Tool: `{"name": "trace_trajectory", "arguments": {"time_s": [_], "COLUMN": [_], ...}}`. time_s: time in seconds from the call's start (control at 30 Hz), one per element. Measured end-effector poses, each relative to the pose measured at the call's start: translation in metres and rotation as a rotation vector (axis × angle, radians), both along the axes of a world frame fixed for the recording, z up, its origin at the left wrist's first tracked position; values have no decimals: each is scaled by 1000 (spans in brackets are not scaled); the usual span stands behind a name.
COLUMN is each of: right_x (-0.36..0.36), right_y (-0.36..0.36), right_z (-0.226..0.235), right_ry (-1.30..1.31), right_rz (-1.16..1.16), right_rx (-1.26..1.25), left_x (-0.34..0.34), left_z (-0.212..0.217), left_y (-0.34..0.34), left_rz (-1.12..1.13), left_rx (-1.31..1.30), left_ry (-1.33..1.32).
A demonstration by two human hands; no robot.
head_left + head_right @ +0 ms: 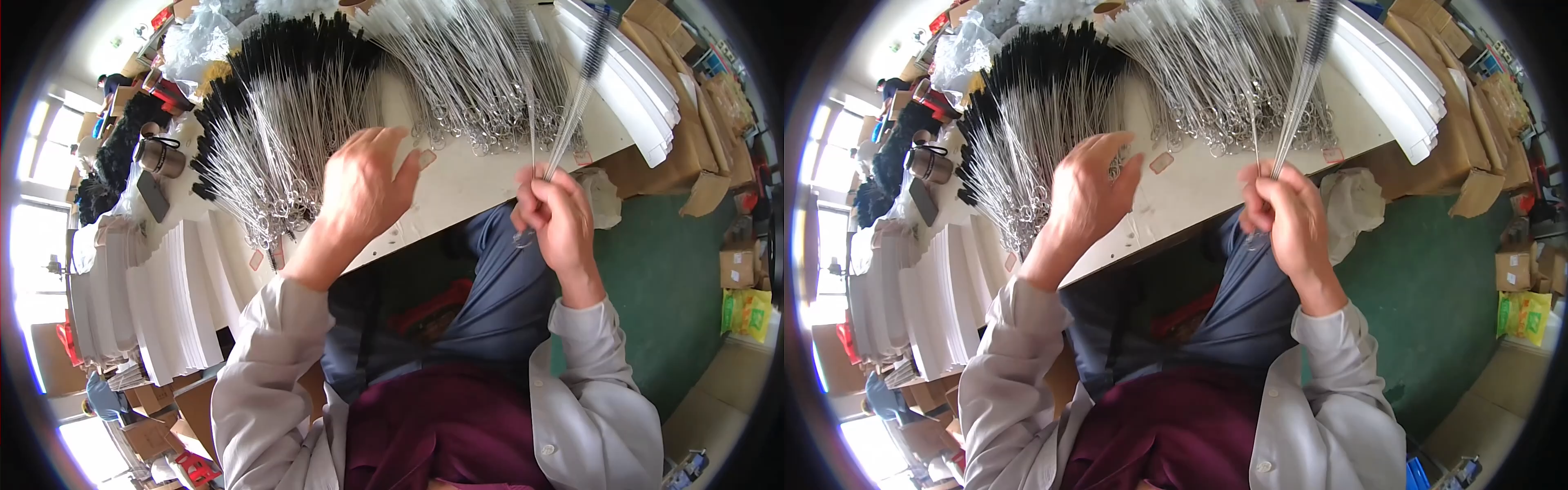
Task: Picking up bundles of wire-handled brushes and inserting them into white cardboard sleeves.
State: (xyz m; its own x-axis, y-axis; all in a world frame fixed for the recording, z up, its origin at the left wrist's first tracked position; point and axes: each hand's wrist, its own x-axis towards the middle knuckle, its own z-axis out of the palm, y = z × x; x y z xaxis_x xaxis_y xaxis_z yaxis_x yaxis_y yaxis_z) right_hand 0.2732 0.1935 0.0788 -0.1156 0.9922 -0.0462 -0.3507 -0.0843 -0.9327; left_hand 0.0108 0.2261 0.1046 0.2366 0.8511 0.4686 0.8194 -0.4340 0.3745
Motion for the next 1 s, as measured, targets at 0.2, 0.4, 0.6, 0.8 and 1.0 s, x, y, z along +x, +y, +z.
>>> {"name": "trace_trajectory", "arguments": {"time_s": [0.2, 0.4, 0.6, 0.8, 1.0], "right_x": [-25, -25, -25, -37, -78], "right_y": [31, 43, 53, 83, 136], "right_z": [-12, -25, -24, -18, -6], "right_ry": [143, 55, 71, 63, 66], "right_rz": [-57, -66, -9, 77, 167], "right_rx": [-102, -73, -123, -105, -134], "left_x": [25, 41, 34, 21, 20], "left_z": [-35, -44, -29, -11, -12], "left_y": [76, 106, 104, 101, 103], "left_rz": [172, 241, 242, 189, 175], "left_rx": [-360, -389, -689, -757, -819], "left_ry": [-117, -108, -484, -780, -983]}}
